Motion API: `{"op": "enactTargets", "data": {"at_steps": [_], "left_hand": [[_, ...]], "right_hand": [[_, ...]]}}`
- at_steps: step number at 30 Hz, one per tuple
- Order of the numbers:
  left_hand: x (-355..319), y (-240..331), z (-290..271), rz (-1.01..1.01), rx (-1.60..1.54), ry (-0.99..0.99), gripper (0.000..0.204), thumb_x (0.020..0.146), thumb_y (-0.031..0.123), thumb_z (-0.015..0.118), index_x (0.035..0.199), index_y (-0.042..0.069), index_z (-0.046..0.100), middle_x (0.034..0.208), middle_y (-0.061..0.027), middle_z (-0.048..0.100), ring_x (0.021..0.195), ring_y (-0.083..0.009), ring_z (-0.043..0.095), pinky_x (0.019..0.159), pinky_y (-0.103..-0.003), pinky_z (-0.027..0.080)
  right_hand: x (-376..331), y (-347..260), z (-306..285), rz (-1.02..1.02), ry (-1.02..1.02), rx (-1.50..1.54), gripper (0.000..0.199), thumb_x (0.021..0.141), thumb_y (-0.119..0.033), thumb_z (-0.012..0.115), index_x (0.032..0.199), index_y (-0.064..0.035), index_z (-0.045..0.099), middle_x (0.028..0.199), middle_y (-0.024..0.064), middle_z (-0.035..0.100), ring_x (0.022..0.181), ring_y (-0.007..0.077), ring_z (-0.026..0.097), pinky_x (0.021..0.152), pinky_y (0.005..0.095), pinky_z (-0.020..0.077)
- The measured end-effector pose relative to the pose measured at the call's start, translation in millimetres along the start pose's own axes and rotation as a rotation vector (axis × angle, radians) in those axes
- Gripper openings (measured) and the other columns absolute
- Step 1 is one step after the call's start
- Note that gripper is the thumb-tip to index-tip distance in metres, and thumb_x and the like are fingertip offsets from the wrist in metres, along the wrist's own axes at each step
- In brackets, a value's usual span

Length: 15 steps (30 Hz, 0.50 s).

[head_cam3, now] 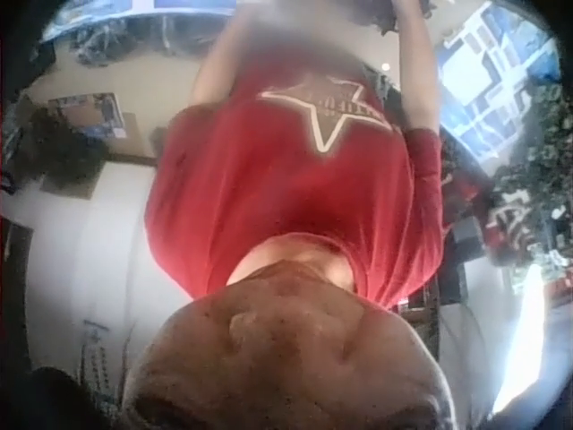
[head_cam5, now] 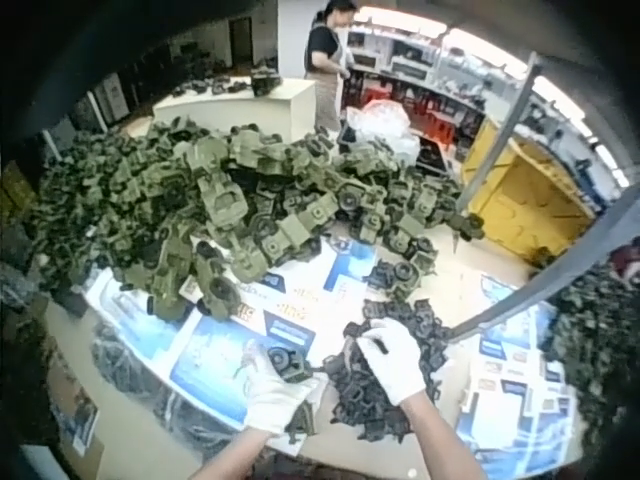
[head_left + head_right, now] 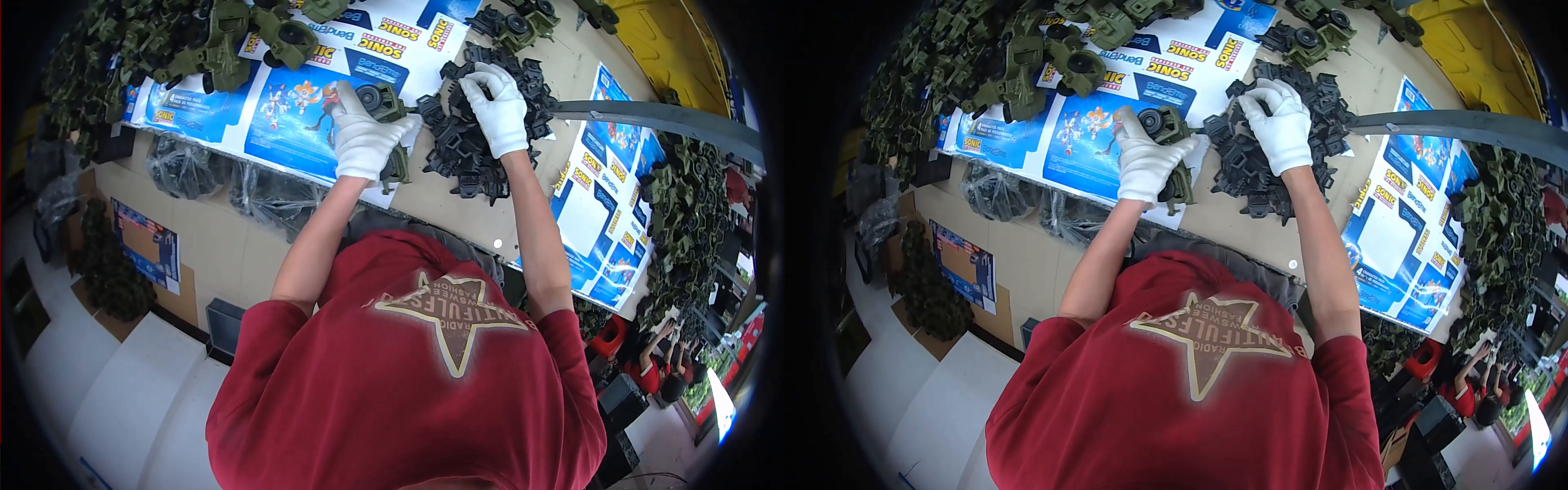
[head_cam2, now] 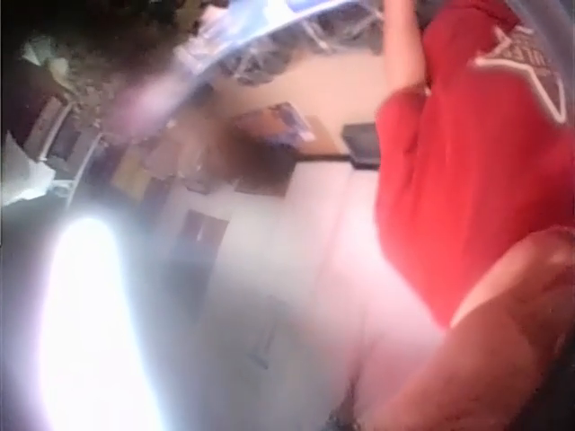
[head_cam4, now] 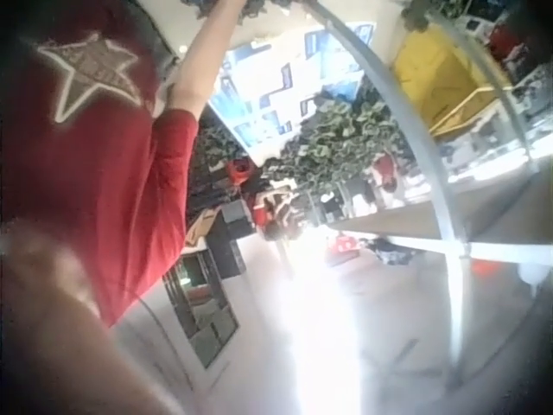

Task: The person assembles plastic toy car bodies and chassis by hand, joining the components together at a workstation.

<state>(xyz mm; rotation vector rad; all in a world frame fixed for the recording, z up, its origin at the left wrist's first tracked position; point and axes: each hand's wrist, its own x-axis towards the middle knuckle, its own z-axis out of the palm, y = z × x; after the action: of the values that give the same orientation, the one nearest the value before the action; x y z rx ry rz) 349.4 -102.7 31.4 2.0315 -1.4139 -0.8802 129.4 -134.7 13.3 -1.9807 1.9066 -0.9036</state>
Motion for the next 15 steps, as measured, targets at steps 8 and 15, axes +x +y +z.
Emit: {"op": "enactTargets", "data": {"at_steps": [8, 15], "left_hand": [[29.8, -47.9, -10.7, -0.186, -0.67, -0.484, 0.078, 0.077, -0.008, 0.073, 0.146, 0.003, 0.037, 0.118, -0.0132, 0.064, 0.106, -0.0178, 0.063, 0.09, -0.03, 0.054], [-0.8, -30.9, -20.9, -0.274, -0.799, -0.952, 0.069, 0.089, 0.003, 0.064, 0.151, 0.003, 0.033, 0.129, -0.0108, 0.06, 0.112, -0.0165, 0.061, 0.099, -0.03, 0.048]], "right_hand": [[-15.0, 1.4, -15.3, 0.372, 0.207, 0.625, 0.015, 0.095, -0.013, 0.066, 0.097, 0.001, 0.065, 0.103, 0.0077, 0.072, 0.093, 0.0091, 0.062, 0.085, 0.0254, 0.05], [-31.3, -44.3, -36.2, 0.018, 0.236, 0.264, 0.016, 0.085, -0.012, 0.074, 0.091, -0.0059, 0.06, 0.099, 0.0151, 0.071, 0.084, 0.0278, 0.071, 0.071, 0.0346, 0.0562]]}}
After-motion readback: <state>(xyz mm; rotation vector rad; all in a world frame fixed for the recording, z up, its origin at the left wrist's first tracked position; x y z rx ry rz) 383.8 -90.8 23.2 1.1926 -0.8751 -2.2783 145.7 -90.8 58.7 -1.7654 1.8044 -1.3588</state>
